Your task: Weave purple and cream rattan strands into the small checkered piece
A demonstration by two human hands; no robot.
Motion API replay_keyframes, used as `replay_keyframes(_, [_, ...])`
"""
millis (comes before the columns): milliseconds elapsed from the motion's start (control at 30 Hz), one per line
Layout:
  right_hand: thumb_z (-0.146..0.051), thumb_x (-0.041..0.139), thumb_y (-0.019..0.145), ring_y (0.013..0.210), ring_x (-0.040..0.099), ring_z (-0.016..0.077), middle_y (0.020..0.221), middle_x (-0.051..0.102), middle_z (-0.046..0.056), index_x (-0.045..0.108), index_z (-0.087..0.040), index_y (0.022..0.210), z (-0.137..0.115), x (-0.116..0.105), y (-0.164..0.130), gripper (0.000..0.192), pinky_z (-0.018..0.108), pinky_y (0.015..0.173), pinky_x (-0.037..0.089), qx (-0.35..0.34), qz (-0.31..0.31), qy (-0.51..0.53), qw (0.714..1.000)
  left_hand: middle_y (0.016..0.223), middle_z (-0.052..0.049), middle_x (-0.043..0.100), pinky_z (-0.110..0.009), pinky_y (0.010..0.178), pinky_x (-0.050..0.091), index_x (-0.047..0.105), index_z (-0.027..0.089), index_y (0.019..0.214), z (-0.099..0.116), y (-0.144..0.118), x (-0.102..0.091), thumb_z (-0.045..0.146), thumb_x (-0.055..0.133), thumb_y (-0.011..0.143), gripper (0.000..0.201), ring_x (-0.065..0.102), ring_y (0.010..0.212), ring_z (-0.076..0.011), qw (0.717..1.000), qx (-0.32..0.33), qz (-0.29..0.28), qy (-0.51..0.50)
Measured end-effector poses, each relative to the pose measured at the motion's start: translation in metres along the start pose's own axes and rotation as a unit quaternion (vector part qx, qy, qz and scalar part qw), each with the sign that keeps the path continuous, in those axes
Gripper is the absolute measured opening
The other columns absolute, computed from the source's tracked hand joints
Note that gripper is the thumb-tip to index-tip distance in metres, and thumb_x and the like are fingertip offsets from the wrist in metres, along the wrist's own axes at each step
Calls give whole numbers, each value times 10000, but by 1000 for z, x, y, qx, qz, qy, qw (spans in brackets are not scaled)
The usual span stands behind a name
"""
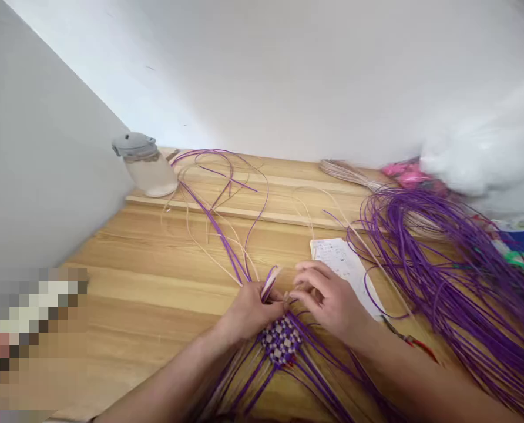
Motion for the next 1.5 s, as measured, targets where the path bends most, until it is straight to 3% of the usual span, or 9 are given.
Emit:
replay_keyframes(100, [-339, 686, 848, 852, 577, 148, 931, 598, 13, 605, -212, 875, -10, 0, -16, 153, 257, 767, 414, 33, -87, -29, 995, 582, 18, 513, -228, 529, 321, 633, 112, 685, -2, -2, -1, 368, 664, 732, 263, 422, 553, -99, 1000, -5, 2, -9])
replay_keyframes(233, [-348, 690, 826, 694, 519, 130, 755, 581, -21, 590, -203, 763, -7, 19, -39, 187, 250, 629, 341, 131, -224, -10, 966, 569, 23, 526, -218, 482, 322, 630, 118, 721, -13, 0, -2, 376, 695, 713, 266, 410, 496, -86, 998, -29, 14, -47])
replay_keyframes(433, [-354, 513, 914, 592, 429, 104, 599, 488, -38, 518, -177, 663, 14, 28, -51, 307, 237, 537, 262, 286, -256, 57, 922, 547, 31, 529, -205, 456, 328, 630, 128, 761, -21, 3, -1, 373, 730, 696, 273, 412, 468, -81, 998, -33, 8, -61])
replay_keyframes(600, [-406, 406, 967, 621, 475, 109, 672, 573, -29, 597, -188, 737, 6, 27, -54, 370, 233, 553, 303, 297, -306, 132, 895, 544, 26, 533, -205, 456, 317, 628, 126, 748, -17, 1, -1, 385, 736, 685, 288, 412, 472, -81, 998, -29, 11, -60])
replay_keyframes(833, [-324, 536, 893, 801, 624, 158, 851, 697, 2, 655, -203, 899, 20, 27, -28, 170, 248, 719, 438, 301, -164, 158, 926, 530, 33, 524, -205, 455, 324, 631, 126, 745, -15, 0, -3, 362, 748, 658, 278, 424, 469, -83, 997, -40, 21, -57])
replay_keyframes(967, [-303, 596, 832, 726, 611, 148, 784, 684, 20, 648, -169, 815, 29, 44, -18, 144, 248, 664, 444, 320, -157, 231, 905, 514, 35, 515, -205, 439, 316, 641, 121, 748, -16, 1, -4, 386, 755, 654, 303, 418, 447, -82, 997, -40, 18, -66])
replay_keyframes(1167, [-358, 666, 767, 504, 464, 79, 611, 559, -35, 630, -166, 829, 37, 61, -28, 204, 202, 469, 347, 389, -107, 356, 843, 534, 33, 516, -212, 441, 305, 631, 126, 743, -17, 2, -2, 385, 750, 650, 300, 408, 446, -82, 996, -38, -5, -80])
replay_keyframes(1400, [-333, 608, 836, 554, 504, 83, 669, 594, -13, 639, -164, 877, 19, 53, -15, 177, 197, 501, 384, 340, -162, 356, 855, 610, 28, 508, -219, 560, 322, 610, 123, 687, -13, 2, -3, 260, 697, 663, 164, 420, 580, -92, 999, 0, 18, -41])
replay_keyframes(1500, [-363, 637, 832, 571, 513, 85, 676, 598, -12, 624, -167, 848, 18, 49, -9, 198, 192, 508, 384, 330, -141, 354, 864, 608, 34, 470, -224, 566, 314, 600, 128, 686, -6, 0, 0, 254, 653, 680, 136, 400, 578, -92, 998, 17, 2, -53])
Point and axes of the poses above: each hand's wrist, its own y-axis towards the middle knuckle, its own x-axis out of the palm, z = x × y, the point moved 7 cm from there along y, towards the middle knuckle
